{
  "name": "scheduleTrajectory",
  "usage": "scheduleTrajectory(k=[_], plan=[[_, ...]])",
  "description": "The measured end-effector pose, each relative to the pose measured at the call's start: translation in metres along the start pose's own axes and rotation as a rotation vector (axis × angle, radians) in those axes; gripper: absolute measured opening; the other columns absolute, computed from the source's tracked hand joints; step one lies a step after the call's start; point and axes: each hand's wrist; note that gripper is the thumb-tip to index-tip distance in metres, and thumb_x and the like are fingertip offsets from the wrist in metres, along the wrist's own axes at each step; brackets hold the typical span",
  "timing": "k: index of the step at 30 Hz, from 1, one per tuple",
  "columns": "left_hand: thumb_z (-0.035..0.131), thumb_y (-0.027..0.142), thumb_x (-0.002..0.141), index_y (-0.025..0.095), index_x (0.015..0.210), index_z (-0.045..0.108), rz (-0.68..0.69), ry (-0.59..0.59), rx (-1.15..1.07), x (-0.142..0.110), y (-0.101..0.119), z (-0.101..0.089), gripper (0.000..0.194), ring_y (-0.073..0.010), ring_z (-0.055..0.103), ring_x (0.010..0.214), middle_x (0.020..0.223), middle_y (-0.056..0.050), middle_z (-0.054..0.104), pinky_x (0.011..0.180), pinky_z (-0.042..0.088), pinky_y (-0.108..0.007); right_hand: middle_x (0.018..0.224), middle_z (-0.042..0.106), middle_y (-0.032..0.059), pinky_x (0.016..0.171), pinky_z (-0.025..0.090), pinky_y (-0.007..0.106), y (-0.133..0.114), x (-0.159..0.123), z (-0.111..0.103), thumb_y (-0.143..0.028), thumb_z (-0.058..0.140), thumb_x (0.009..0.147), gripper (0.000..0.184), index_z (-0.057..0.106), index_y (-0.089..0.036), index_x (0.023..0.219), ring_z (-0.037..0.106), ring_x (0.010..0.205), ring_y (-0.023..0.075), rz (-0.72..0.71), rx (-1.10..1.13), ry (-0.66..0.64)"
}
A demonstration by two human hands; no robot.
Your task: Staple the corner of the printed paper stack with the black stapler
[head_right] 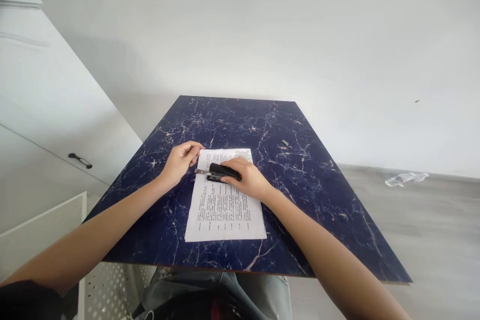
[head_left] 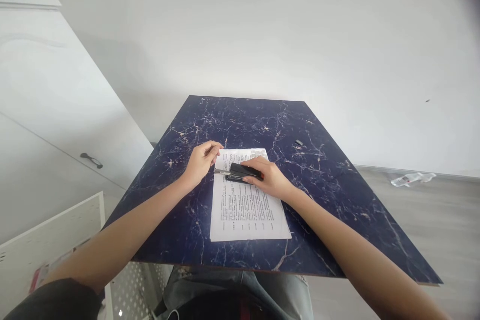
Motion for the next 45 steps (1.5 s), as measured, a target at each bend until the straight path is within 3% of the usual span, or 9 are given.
scheduleTrajectory(k=[5, 8, 13, 18, 25, 35, 41, 45], plan=[[0.054, 0.037, 0.107, 0.023, 0.127, 0.076, 0.037, -0.038, 0.168, -0.005, -0.002, -0.012, 0.032, -0.0129, 0.059, 0.067, 0.089, -0.004, 0.068, 0.066, 0.051, -0.028, 0.126, 0.076, 0.0085, 0.099, 0.058, 0.047, 0.003, -0.005, 0.005, -0.037, 0.068, 0.102, 0.039, 0.066, -0.028, 0.140, 0.070, 0.114, 0.0264, 0.063, 0.004, -0.018], [0.052, 0.031, 0.108, 0.026, 0.131, 0.075, 0.159, -0.116, 0.283, -0.013, -0.005, -0.019, 0.033, -0.0155, 0.065, 0.079, 0.098, -0.005, 0.071, 0.075, 0.055, -0.031, 0.126, 0.075, 0.0085, 0.098, 0.059, 0.046, 0.002, -0.005, 0.005, -0.037, 0.066, 0.103, 0.039, 0.065, -0.028, 0.141, 0.071, 0.112, 0.0253, 0.075, 0.000, -0.027], [0.059, 0.027, 0.105, 0.029, 0.123, 0.080, 0.303, -0.143, 0.396, -0.018, -0.009, -0.028, 0.027, -0.0193, 0.071, 0.095, 0.107, -0.007, 0.075, 0.084, 0.058, -0.035, 0.121, 0.077, 0.0083, 0.094, 0.060, 0.045, 0.001, -0.003, 0.003, -0.040, 0.064, 0.104, 0.037, 0.067, -0.026, 0.138, 0.072, 0.107, 0.0247, 0.076, -0.004, -0.049], [0.077, 0.027, 0.094, 0.027, 0.118, 0.081, 0.268, -0.247, 0.399, -0.019, -0.010, -0.028, 0.024, -0.0221, 0.078, 0.099, 0.109, -0.006, 0.082, 0.097, 0.061, -0.040, 0.117, 0.077, 0.0082, 0.090, 0.060, 0.044, 0.001, -0.004, 0.003, -0.038, 0.063, 0.104, 0.036, 0.066, -0.026, 0.139, 0.072, 0.105, 0.0252, 0.067, -0.017, -0.054], [0.076, 0.020, 0.093, 0.027, 0.103, 0.085, 0.212, -0.397, 0.325, -0.021, -0.014, -0.018, 0.015, -0.0213, 0.080, 0.098, 0.108, -0.004, 0.083, 0.094, 0.064, -0.038, 0.109, 0.076, 0.0070, 0.082, 0.059, 0.040, 0.003, -0.005, 0.004, -0.038, 0.063, 0.104, 0.036, 0.066, -0.025, 0.138, 0.070, 0.095, 0.0230, 0.086, -0.014, -0.066], [0.077, 0.023, 0.094, 0.027, 0.098, 0.085, 0.189, -0.287, 0.328, -0.025, -0.013, -0.014, 0.010, -0.0207, 0.080, 0.090, 0.101, -0.002, 0.083, 0.088, 0.065, -0.037, 0.108, 0.075, 0.0064, 0.084, 0.059, 0.042, 0.002, -0.005, 0.002, -0.035, 0.061, 0.105, 0.036, 0.063, -0.028, 0.140, 0.069, 0.096, 0.0241, 0.070, 0.015, -0.085], [0.075, 0.029, 0.097, 0.027, 0.100, 0.083, 0.202, -0.067, 0.341, -0.027, -0.008, -0.014, 0.009, -0.0201, 0.080, 0.088, 0.098, -0.002, 0.083, 0.083, 0.066, -0.035, 0.109, 0.075, 0.0073, 0.084, 0.060, 0.045, 0.003, -0.005, 0.001, -0.035, 0.060, 0.105, 0.037, 0.062, -0.029, 0.142, 0.069, 0.096, 0.0252, 0.069, 0.017, -0.091], [0.078, 0.027, 0.094, 0.027, 0.100, 0.083, 0.258, -0.180, 0.386, -0.026, -0.009, -0.014, 0.007, -0.0201, 0.080, 0.090, 0.100, -0.002, 0.083, 0.087, 0.065, -0.036, 0.108, 0.075, 0.0072, 0.083, 0.060, 0.044, 0.004, -0.006, 0.001, -0.036, 0.061, 0.105, 0.038, 0.062, -0.029, 0.143, 0.069, 0.096, 0.0251, 0.076, 0.012, -0.097]])
Point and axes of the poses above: each hand's wrist, its own x-axis towards the middle knuckle, its own z-axis out of the palm, y = z × x
